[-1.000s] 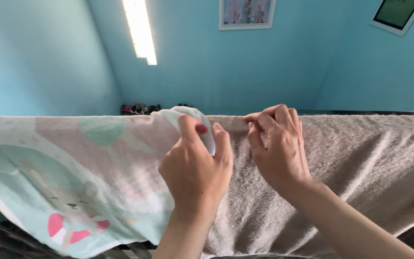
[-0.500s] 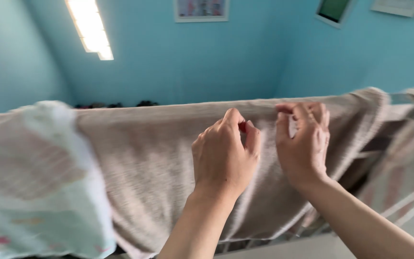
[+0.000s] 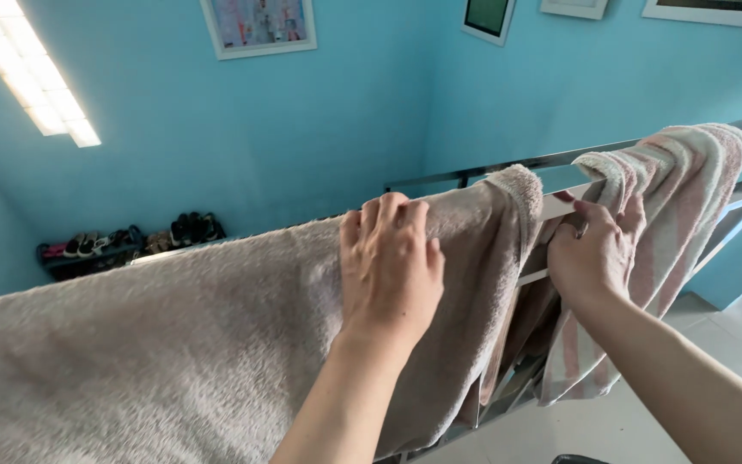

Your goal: Organizing and packing various items including towels, toiletries, and clothing into bags.

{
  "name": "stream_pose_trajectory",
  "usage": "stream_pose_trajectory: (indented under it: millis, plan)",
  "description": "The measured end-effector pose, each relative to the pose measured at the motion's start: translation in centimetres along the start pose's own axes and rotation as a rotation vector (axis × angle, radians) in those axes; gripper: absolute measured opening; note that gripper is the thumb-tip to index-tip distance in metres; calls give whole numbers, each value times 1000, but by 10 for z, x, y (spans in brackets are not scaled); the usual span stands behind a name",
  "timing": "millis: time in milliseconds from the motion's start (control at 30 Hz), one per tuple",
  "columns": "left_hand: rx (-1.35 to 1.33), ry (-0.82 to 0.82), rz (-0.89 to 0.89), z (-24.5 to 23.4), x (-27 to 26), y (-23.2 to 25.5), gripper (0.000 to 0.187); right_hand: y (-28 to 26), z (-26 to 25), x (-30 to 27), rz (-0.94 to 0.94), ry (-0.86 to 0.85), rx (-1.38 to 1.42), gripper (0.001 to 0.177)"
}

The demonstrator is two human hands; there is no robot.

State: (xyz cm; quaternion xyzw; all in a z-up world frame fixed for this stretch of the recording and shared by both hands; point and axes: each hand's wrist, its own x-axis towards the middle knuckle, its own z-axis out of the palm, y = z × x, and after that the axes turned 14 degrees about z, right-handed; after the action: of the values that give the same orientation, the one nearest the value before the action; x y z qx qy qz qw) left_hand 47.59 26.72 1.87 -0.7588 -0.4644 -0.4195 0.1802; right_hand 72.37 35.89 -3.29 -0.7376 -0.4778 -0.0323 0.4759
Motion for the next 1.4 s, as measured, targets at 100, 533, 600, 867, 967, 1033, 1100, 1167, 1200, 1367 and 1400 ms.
stream_pose_trajectory:
  millis: [100,533,600,867,967,1033,1100,1167,1200,1367,1400]
  plan:
    - [-3,21,25,4,-1,-3,41,-11,-9,14,154,-122,-28,44]
    - [-110,-5,-15,-1,-1,-2,45,-58,-29,31,173,21,412,14]
    - [-130,-41,-50,-6,0,-1,41,-83,-30,31,42,-68,614,12]
    - [-110,-36,37,-16,-11,-12,48,-122,-39,-67,-303,-215,532,14]
    - [-73,-5,71,-26,-19,-11,48,-111,-37,-90,-469,-130,408,11]
    - [-51,4,72,-37,-27,-11,49,-111,-36,-104,-548,-91,375,10]
    - [-33,-19,87,-50,-34,-10,43,-117,-37,-118,-557,19,305,7]
    - [30,-26,79,-64,-42,-12,44,-127,-41,-138,-550,-2,324,7]
    - [83,-33,74,-72,-48,-14,46,-132,-43,-150,-541,-19,332,8]
    - [331,-13,-78,-115,-91,-51,40,-158,-39,-206,-545,-301,444,10]
    - [453,66,-60,-123,-103,-62,43,-165,-38,-216,-546,-371,450,11]
